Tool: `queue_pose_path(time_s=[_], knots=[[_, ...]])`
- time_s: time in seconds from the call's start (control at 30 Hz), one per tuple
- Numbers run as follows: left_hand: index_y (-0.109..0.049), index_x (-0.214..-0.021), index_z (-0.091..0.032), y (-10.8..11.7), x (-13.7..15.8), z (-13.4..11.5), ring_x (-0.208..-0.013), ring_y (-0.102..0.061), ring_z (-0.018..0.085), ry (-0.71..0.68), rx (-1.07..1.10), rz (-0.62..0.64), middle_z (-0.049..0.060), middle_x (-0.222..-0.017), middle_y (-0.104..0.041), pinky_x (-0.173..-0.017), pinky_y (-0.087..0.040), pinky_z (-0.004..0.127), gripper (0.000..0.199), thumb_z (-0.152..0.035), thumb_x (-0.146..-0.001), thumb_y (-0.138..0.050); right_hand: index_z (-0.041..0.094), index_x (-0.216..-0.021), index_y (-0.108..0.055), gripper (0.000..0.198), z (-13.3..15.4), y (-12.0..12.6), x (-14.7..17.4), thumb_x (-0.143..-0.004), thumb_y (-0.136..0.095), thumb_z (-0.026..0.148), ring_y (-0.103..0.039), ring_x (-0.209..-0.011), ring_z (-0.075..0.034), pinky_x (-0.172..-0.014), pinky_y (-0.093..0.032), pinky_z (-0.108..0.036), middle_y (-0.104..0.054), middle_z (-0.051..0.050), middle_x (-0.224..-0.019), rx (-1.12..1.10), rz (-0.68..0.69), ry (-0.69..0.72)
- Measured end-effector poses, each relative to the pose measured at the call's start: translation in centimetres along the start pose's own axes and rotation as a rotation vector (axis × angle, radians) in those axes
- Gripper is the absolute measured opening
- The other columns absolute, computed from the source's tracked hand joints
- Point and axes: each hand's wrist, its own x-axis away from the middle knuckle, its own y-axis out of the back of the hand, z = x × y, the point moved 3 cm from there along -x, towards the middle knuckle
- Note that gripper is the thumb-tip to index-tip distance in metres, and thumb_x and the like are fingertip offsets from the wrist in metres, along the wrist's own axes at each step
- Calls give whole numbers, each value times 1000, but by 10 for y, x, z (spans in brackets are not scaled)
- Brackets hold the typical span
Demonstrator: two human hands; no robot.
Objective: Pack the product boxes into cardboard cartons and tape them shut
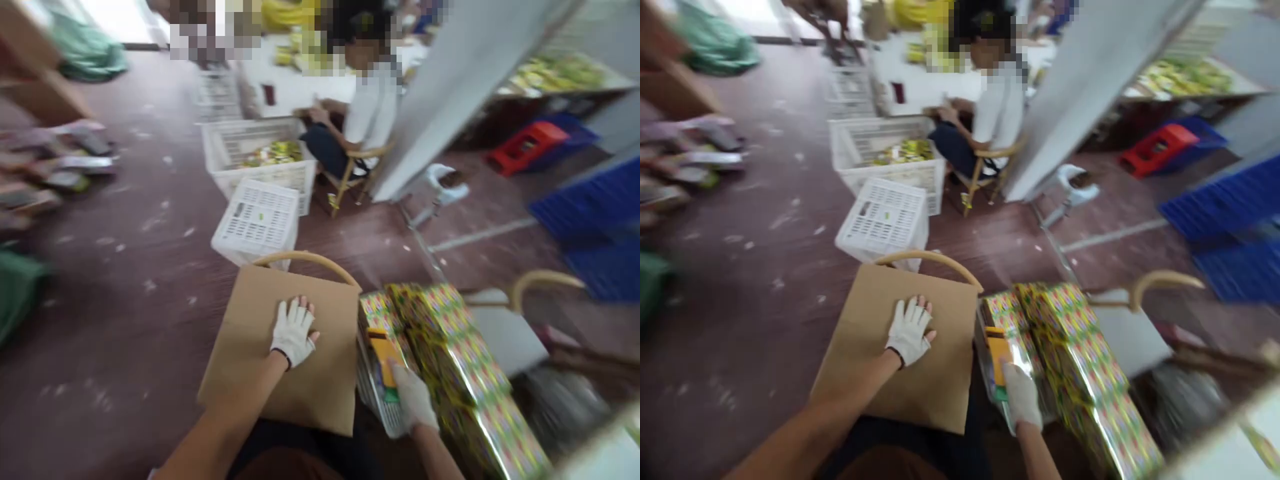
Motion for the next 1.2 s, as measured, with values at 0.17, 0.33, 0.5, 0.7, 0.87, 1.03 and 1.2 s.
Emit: queue_pose_path(time_s=[0.17,0.33,0.5,0.7,0.87,1.03,1.2], knots=[[-32,-149,-17,3,6,3,-146,-20,33,-6,187,-85,15,-157,-24,-118,-6,58,67,-55,-94,-36,23,-70,-61,40,158,0,-43,-67,-48,61,-62,-68,-22,-60,-46,-31,-68,-8,-69,380,50,383],[-32,-149,-22,10,30,20,-145,-20,36,270,274,-169,17,-158,-22,-118,-8,58,82,-68,-83,-49,20,-66,-57,37,338,-108,22,-76,-54,56,-52,-58,-15,-56,-35,-27,-60,-3,-62,811,212,999],[-33,-149,-22,3,51,37,-145,-19,36,417,330,-207,19,-158,-20,-118,-8,58,87,-71,-79,-54,14,-86,-67,48,417,-254,158,-82,-54,61,-59,-69,-15,-64,-42,-27,-62,-4,-73,835,447,1562],[-38,-147,-18,-6,49,36,-144,-22,35,371,377,-247,16,-154,-31,-118,-10,58,82,-70,-83,-47,11,-96,-72,45,312,-396,188,-80,-59,50,-68,-90,-28,-79,-51,-38,-71,-15,-93,1554,816,1630],[-43,-143,-20,-10,47,35,-142,-27,32,369,408,-265,11,-150,-42,-118,-14,55,65,-58,-91,-43,10,-86,-75,35,246,-418,151,-59,-77,32,-69,-88,-32,-75,-52,-35,-73,-19,-91,1922,958,1494],[-37,-147,-19,-4,54,52,-143,-25,31,426,433,-287,12,-155,-32,-119,-12,54,62,-48,-92,-45,11,-90,-72,42,293,-374,133,-76,-59,49,-68,-83,-26,-69,-50,-31,-72,-16,-89,1563,857,1365],[-33,-148,-13,12,86,118,-140,-31,38,1059,634,-166,19,-153,-33,-116,-20,55,92,-63,-77,-60,15,-88,-65,41,296,-252,89,-66,-63,49,-62,-71,-18,-63,-50,-27,-69,-8,-83,661,1136,913]])
